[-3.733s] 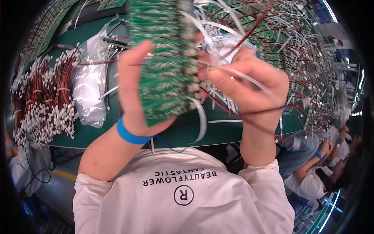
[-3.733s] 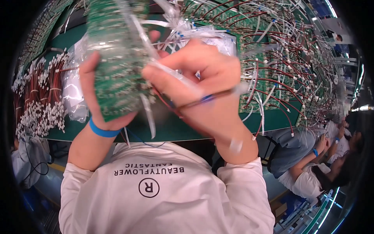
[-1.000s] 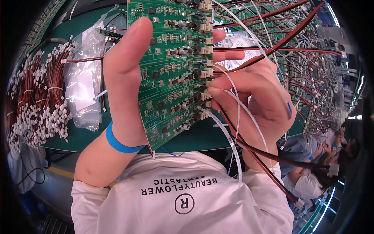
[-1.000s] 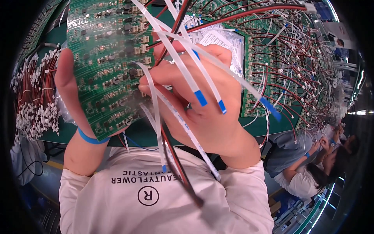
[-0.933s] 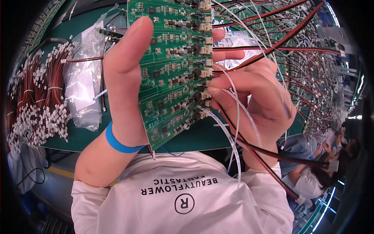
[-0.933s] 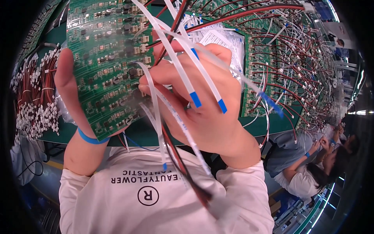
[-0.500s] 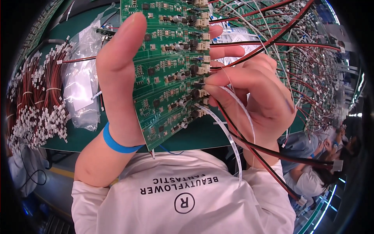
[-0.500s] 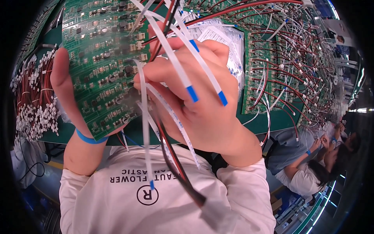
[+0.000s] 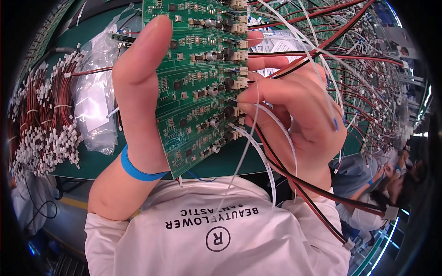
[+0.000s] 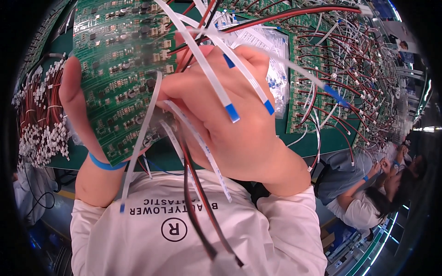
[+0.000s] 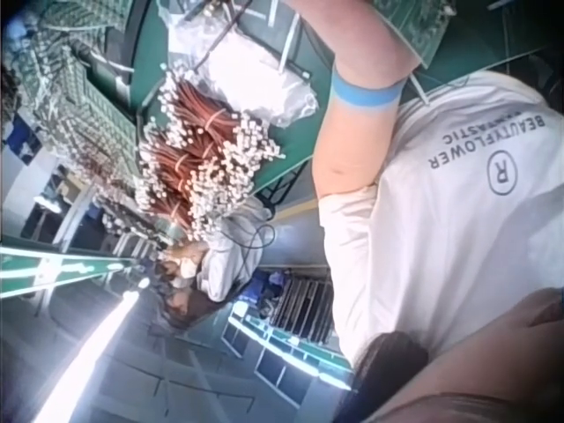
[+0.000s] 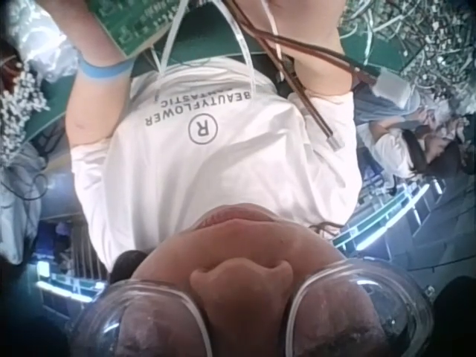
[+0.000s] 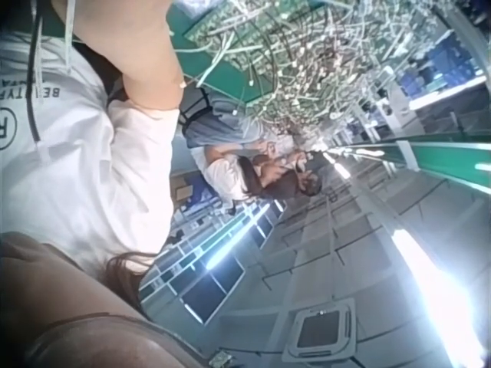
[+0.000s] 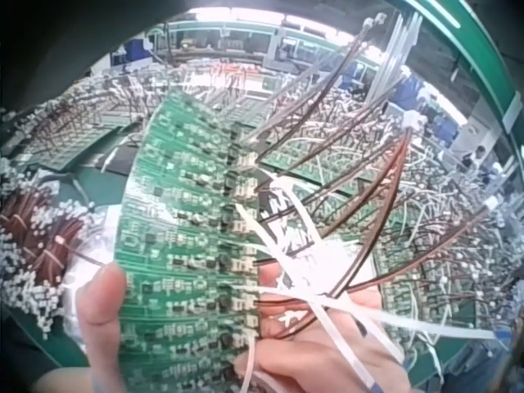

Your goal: The person plugs colored wires into connectors on a series of printed circuit boards by hand.

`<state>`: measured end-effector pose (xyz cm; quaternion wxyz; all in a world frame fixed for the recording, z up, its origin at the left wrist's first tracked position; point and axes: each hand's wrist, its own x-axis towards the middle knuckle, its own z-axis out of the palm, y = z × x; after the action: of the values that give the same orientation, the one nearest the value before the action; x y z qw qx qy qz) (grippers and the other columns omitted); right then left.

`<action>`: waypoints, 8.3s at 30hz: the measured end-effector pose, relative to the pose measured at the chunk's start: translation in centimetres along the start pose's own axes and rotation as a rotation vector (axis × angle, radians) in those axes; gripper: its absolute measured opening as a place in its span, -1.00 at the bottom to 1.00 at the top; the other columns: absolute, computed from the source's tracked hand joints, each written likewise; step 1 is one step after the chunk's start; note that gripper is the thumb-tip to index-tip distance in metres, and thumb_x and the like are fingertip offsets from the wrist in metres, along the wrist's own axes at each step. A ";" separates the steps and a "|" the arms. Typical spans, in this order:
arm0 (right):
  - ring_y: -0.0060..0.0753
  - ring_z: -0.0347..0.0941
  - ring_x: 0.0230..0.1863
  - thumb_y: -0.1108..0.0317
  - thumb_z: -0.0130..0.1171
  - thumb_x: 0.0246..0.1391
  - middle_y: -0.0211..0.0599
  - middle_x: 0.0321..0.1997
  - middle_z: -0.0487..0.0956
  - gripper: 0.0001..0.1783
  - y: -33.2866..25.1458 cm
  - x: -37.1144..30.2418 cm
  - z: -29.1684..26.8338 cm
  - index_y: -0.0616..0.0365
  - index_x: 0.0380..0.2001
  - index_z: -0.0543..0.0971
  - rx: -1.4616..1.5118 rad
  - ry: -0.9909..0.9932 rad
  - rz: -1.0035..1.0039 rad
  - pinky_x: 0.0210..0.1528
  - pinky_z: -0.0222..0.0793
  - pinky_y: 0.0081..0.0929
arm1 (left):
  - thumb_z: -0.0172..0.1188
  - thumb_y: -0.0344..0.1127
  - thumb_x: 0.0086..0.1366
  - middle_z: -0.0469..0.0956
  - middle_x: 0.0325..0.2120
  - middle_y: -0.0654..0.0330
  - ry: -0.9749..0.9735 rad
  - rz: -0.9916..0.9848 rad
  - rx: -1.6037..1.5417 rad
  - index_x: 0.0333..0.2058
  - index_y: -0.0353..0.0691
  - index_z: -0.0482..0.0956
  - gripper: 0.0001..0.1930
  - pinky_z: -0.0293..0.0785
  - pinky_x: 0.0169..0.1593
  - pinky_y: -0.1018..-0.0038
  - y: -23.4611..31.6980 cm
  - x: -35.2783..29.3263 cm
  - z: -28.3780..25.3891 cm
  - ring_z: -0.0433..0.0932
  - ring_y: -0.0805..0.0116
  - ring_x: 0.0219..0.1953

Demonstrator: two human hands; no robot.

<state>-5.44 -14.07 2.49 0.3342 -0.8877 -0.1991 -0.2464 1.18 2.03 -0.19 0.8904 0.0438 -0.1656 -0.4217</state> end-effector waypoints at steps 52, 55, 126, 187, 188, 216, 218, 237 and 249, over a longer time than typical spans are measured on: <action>-0.40 0.33 -0.51 0.61 0.20 -0.28 -0.41 -0.61 0.43 -0.82 -0.1 0.1 0.0 0.12 -0.50 0.54 0.000 -0.060 0.069 -0.27 0.12 -0.49 | -0.28 0.13 0.27 0.42 -0.04 -0.06 0.189 0.081 0.111 0.06 -0.33 0.28 -0.37 0.43 0.00 0.26 -0.3 -0.3 0.3 0.48 0.11 -0.08; -0.31 0.44 -0.34 0.61 0.22 -0.30 -0.33 -0.56 0.49 -0.82 -0.1 0.3 -0.1 0.15 -0.51 0.54 -0.019 -0.044 0.051 -0.18 0.19 -0.44 | -0.28 0.14 0.27 0.39 -0.02 -0.10 0.140 0.045 0.069 0.09 -0.36 0.23 -0.34 0.41 0.02 0.24 -0.3 -0.1 -0.1 0.46 0.06 -0.05; -0.30 0.45 -0.43 0.48 0.27 -0.33 -0.39 -0.56 0.53 -0.87 -0.3 -0.2 0.4 0.10 -0.60 0.52 -0.057 -0.102 0.212 -0.25 0.25 -0.45 | -0.25 0.05 0.30 0.53 -0.24 0.13 0.635 0.016 0.384 -0.09 -0.30 0.42 -0.48 0.42 -0.15 0.50 -2.3 1.1 1.9 0.52 0.36 -0.23; -0.57 0.36 -0.55 0.61 0.39 -0.48 -0.40 -0.60 0.53 -0.76 -0.6 0.1 -0.7 0.20 -0.56 0.63 0.101 -0.035 0.220 -0.35 0.37 -0.64 | -0.25 0.14 0.27 0.49 -0.16 0.02 0.160 0.032 0.104 0.00 -0.33 0.32 -0.39 0.45 -0.09 0.39 -1.1 -0.4 1.2 0.51 0.22 -0.17; -0.56 0.36 -0.55 0.63 0.36 -0.46 -0.41 -0.60 0.52 -0.79 -1.0 0.2 -0.6 0.21 -0.59 0.61 0.077 -0.018 0.233 -0.36 0.38 -0.63 | -0.25 0.14 0.26 0.49 -0.16 0.03 0.152 0.041 0.111 0.00 -0.33 0.32 -0.38 0.44 -0.09 0.41 -1.0 -0.6 1.1 0.51 0.23 -0.18; -0.38 0.34 -0.45 0.45 0.22 -0.25 -0.42 -0.49 0.47 -0.88 0.2 0.0 -0.2 0.07 -0.54 0.50 -0.202 -0.092 -0.079 -0.19 0.08 -0.46 | -0.38 0.05 0.34 0.43 -0.05 -0.02 0.115 0.185 0.242 0.05 -0.33 0.27 -0.42 0.43 -0.01 0.42 -1.0 -1.1 -0.2 0.48 0.25 -0.08; -0.35 0.39 -0.40 0.42 0.23 -0.28 -0.39 -0.46 0.50 -0.88 0.1 -0.1 -0.2 0.06 -0.56 0.49 -0.206 -0.100 -0.066 -0.16 0.09 -0.45 | -0.34 0.04 0.34 0.39 -0.01 -0.03 0.067 0.092 0.200 0.09 -0.29 0.22 -0.44 0.42 0.01 0.39 -0.6 -0.9 -0.4 0.46 0.22 -0.05; -0.35 0.43 -0.37 0.49 0.24 -0.38 -0.41 -0.47 0.53 -0.83 0.4 -0.1 0.5 0.02 -0.58 0.53 -0.236 -0.059 -0.063 -0.15 0.14 -0.44 | -0.30 0.03 0.33 0.47 -0.07 0.10 0.012 -0.005 0.124 0.02 -0.23 0.35 -0.50 0.41 -0.02 0.41 -1.0 -0.3 -1.1 0.49 0.29 -0.08; -0.53 0.38 -0.51 0.48 0.36 -0.36 -0.50 -0.60 0.47 -0.81 0.9 0.2 -1.0 0.05 -0.54 0.59 -0.053 -0.142 0.020 -0.18 0.16 -0.48 | -0.28 -0.06 0.36 0.45 -0.07 0.03 -0.020 0.003 0.136 0.03 -0.30 0.30 -0.53 0.43 -0.03 0.44 -1.0 0.1 -0.6 0.48 0.30 -0.08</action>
<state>-5.14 -15.34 2.84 0.2980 -0.9134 -0.2070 -0.1845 0.70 1.31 -0.94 0.8843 0.1000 -0.2028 -0.4086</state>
